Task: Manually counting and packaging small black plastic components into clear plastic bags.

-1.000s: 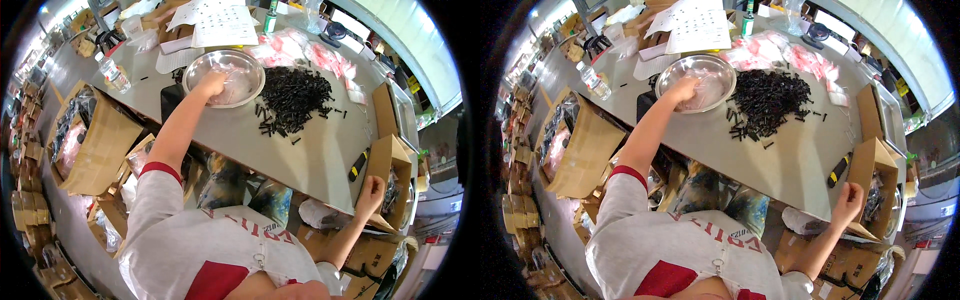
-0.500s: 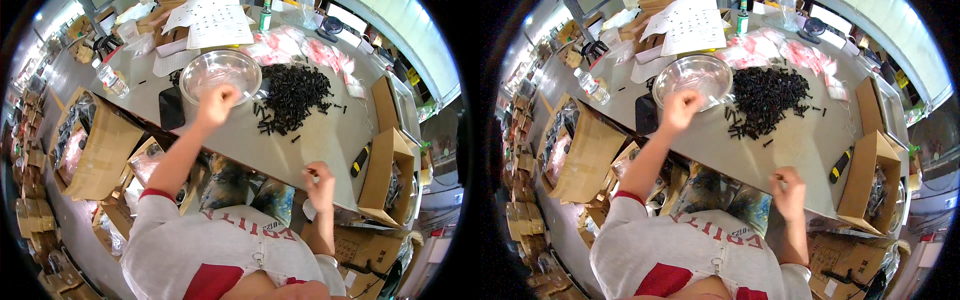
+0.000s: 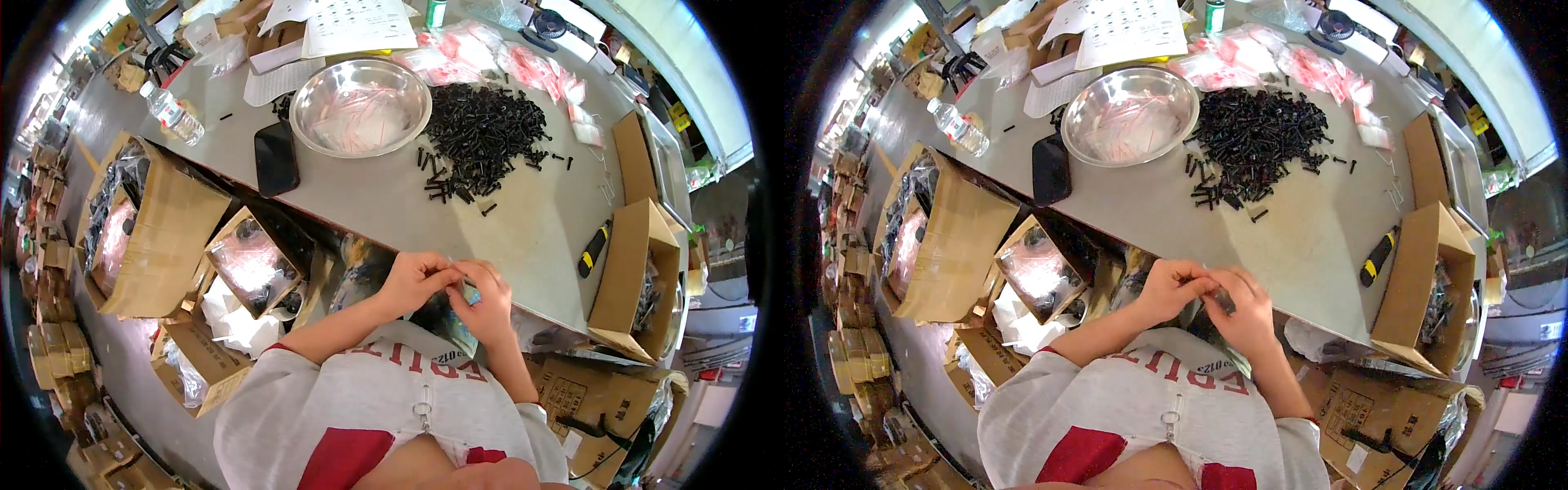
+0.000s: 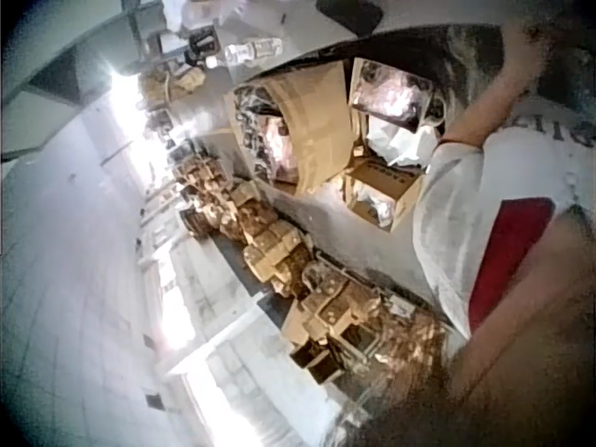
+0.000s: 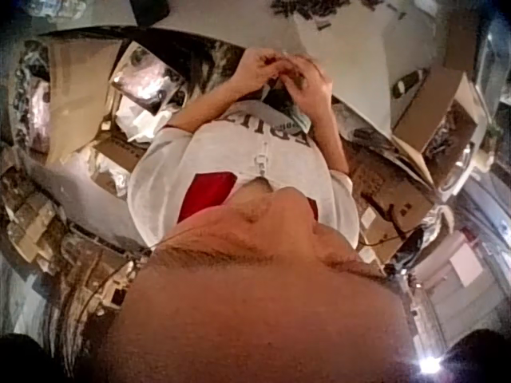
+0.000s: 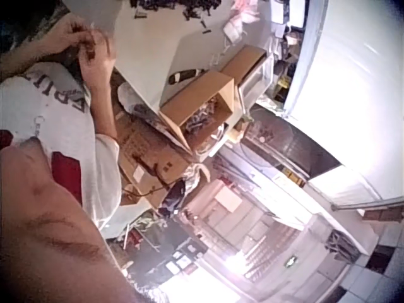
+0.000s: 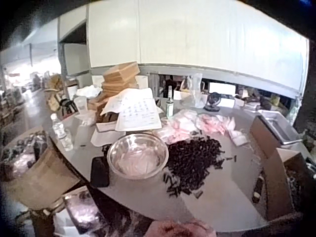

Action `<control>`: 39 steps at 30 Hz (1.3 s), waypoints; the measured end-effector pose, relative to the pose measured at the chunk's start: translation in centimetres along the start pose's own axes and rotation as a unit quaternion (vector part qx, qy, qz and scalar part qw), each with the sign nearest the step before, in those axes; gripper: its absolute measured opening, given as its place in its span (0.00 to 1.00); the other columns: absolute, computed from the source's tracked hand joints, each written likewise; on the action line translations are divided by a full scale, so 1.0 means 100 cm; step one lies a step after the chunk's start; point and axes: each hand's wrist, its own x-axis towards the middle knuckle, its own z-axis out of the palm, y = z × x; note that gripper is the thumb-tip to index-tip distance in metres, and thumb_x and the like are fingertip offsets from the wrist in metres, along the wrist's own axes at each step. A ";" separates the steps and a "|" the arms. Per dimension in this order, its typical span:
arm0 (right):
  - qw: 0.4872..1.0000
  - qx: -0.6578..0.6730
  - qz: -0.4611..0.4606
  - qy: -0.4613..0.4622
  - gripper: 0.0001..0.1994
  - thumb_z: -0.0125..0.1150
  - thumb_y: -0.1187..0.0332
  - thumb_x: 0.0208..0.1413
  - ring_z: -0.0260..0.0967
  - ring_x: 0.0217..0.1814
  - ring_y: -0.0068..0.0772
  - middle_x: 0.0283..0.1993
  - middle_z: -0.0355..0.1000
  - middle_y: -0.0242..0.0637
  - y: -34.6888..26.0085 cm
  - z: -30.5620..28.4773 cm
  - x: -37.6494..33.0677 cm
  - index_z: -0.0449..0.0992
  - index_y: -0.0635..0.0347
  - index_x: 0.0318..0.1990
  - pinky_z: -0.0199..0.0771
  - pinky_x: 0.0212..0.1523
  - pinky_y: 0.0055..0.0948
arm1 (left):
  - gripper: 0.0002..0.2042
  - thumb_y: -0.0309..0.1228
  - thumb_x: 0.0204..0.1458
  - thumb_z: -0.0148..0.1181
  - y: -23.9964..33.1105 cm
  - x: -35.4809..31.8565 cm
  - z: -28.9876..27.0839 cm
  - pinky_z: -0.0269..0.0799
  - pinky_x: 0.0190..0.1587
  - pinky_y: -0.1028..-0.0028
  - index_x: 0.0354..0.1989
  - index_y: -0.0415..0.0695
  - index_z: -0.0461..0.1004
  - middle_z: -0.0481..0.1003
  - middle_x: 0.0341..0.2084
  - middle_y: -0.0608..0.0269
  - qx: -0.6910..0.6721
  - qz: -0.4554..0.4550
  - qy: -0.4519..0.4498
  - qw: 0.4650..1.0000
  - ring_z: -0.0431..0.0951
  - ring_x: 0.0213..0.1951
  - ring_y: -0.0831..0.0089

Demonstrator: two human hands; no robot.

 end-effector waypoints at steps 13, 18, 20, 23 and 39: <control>0.991 -0.131 0.011 -0.024 0.11 0.56 0.82 0.41 0.72 0.35 0.46 0.36 0.74 0.41 0.018 -0.001 -0.012 0.73 0.57 0.33 0.73 0.34 0.39 | 0.08 0.34 0.44 0.63 -0.002 0.000 0.005 0.70 0.28 0.66 0.27 0.42 0.77 0.75 0.22 0.55 0.404 0.164 -0.002 0.900 0.75 0.27 0.55; 0.978 -0.202 -0.040 -0.030 0.11 0.59 0.80 0.40 0.69 0.40 0.43 0.37 0.71 0.39 0.002 -0.004 -0.005 0.76 0.58 0.34 0.71 0.39 0.36 | 0.09 0.33 0.49 0.60 0.008 0.009 -0.015 0.69 0.28 0.70 0.27 0.39 0.75 0.74 0.20 0.64 0.289 -0.037 -0.033 0.956 0.75 0.24 0.69; 0.976 -0.211 -0.038 -0.043 0.11 0.61 0.80 0.40 0.68 0.42 0.42 0.39 0.71 0.40 0.001 -0.005 -0.008 0.76 0.58 0.34 0.71 0.39 0.34 | 0.09 0.33 0.52 0.58 0.006 0.012 -0.019 0.68 0.28 0.72 0.28 0.38 0.75 0.73 0.19 0.68 0.188 -0.137 -0.076 0.970 0.73 0.24 0.76; 0.991 -0.108 -0.039 -0.075 0.11 0.65 0.78 0.39 0.68 0.43 0.44 0.40 0.71 0.39 0.013 -0.011 -0.017 0.77 0.58 0.34 0.71 0.40 0.36 | 0.13 0.36 0.58 0.54 -0.005 0.017 -0.013 0.66 0.28 0.77 0.32 0.37 0.74 0.70 0.22 0.73 0.050 -0.064 -0.068 0.994 0.68 0.27 0.84; 0.952 -0.213 -0.100 -0.196 0.18 0.62 0.73 0.42 0.57 0.58 0.45 0.57 0.67 0.23 -0.008 -0.028 0.006 0.80 0.44 0.44 0.64 0.54 0.39 | 0.17 0.41 0.46 0.66 0.007 0.020 -0.038 0.62 0.26 0.74 0.29 0.43 0.67 0.66 0.21 0.68 0.117 0.077 0.140 0.980 0.67 0.24 0.73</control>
